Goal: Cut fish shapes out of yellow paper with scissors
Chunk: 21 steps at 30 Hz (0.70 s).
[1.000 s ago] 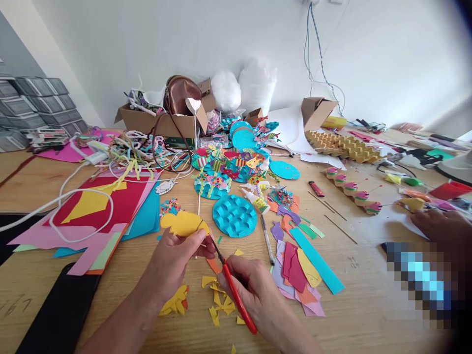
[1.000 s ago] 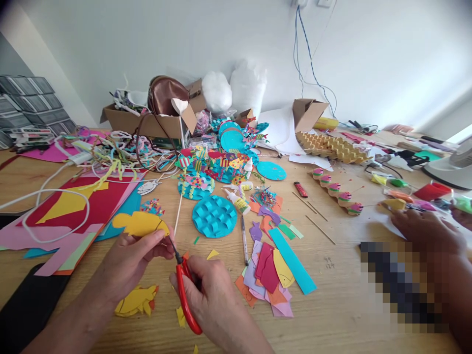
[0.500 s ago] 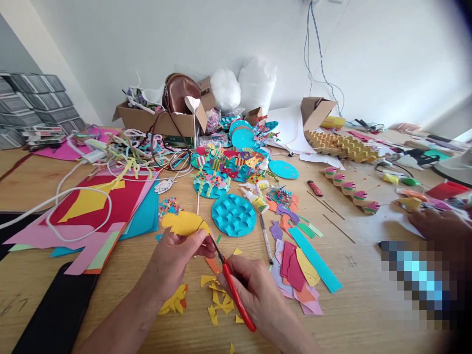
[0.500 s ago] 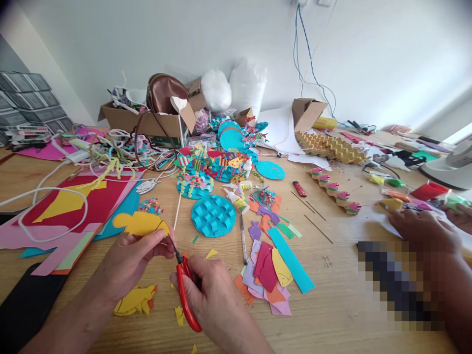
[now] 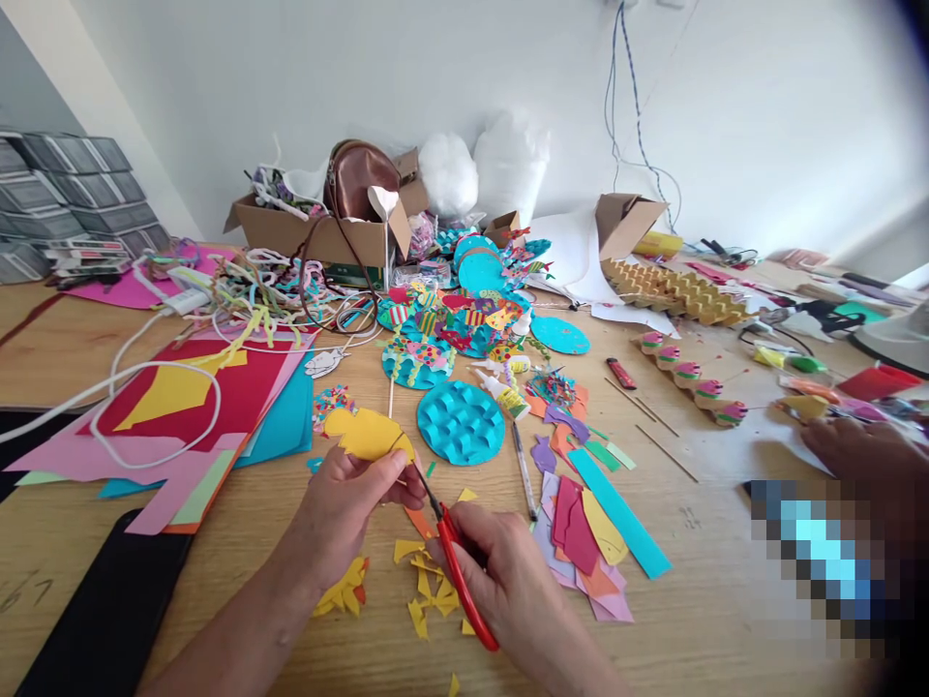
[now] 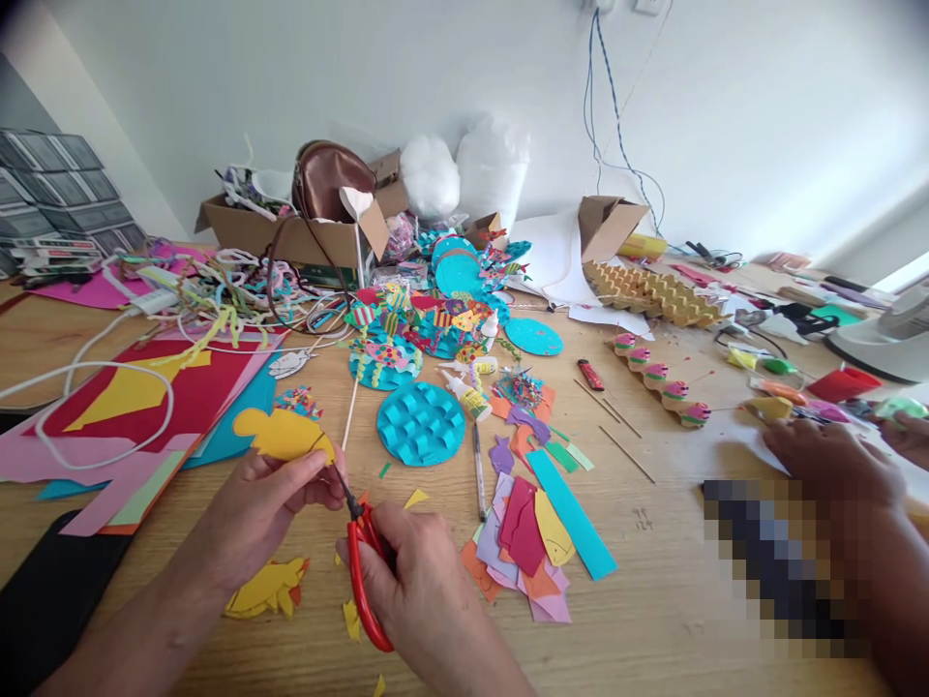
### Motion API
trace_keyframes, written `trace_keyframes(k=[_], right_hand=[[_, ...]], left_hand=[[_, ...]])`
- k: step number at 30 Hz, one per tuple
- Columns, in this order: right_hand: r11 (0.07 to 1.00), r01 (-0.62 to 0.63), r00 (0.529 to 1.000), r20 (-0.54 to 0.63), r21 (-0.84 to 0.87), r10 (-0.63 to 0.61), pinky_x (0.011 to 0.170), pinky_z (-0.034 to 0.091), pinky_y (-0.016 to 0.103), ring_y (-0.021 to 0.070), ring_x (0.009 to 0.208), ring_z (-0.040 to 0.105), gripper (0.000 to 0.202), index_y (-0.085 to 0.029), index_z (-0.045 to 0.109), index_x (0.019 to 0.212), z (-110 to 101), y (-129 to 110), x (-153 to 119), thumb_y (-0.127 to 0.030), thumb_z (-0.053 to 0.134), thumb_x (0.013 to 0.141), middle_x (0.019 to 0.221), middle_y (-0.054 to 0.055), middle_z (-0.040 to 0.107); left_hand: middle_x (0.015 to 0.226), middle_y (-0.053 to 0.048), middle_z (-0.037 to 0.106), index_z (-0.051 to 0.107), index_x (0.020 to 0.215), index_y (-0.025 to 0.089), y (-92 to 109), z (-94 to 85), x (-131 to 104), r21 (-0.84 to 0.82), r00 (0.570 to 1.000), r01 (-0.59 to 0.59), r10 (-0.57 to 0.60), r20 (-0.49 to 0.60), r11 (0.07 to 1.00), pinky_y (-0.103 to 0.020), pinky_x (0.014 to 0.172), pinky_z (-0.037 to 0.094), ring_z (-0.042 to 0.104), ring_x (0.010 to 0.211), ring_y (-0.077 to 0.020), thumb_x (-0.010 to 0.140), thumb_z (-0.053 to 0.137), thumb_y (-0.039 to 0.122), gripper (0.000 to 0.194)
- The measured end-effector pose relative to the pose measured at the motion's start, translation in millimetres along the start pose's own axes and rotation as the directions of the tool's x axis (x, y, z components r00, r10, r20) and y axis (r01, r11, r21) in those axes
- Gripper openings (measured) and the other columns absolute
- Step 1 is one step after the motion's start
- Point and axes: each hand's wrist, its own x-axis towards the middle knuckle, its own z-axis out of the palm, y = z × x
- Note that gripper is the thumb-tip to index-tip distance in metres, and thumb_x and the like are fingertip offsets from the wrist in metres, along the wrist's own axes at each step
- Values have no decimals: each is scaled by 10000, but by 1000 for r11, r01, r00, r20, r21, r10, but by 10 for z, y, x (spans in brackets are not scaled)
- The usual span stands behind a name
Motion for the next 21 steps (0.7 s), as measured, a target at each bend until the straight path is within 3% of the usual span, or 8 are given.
trace_keyframes(k=[6, 15, 21], right_hand=[[999, -37, 995, 95, 19, 35, 458, 216, 219, 93, 507, 315, 337, -196, 345, 595, -29, -15, -2, -314, 488, 876, 548, -59, 361], [979, -154, 940, 324, 134, 104, 439, 213, 211, 86, 490, 325, 343, -196, 376, 579, -189, 4, 28, -310, 489, 882, 523, -68, 347], [986, -130, 912, 404, 104, 77, 434, 236, 203, 81, 481, 340, 378, -190, 377, 546, -324, -21, 38, -316, 492, 884, 507, -60, 378]], left_hand=[[546, 1, 659, 678, 586, 138, 46, -6, 39, 29, 1000, 11, -11, -11, 1000, -228, 512, 520, 598, 513, -123, 645, 705, 231, 113], [586, -5, 675, 700, 666, 149, 90, -189, 50, 64, 968, 142, -152, 198, 988, -200, 521, 508, 625, 536, -115, 714, 632, 207, 101], [618, -15, 676, 706, 683, 154, 104, -246, 78, 125, 931, 194, -223, 290, 973, -211, 533, 516, 635, 572, -127, 713, 626, 208, 101]])
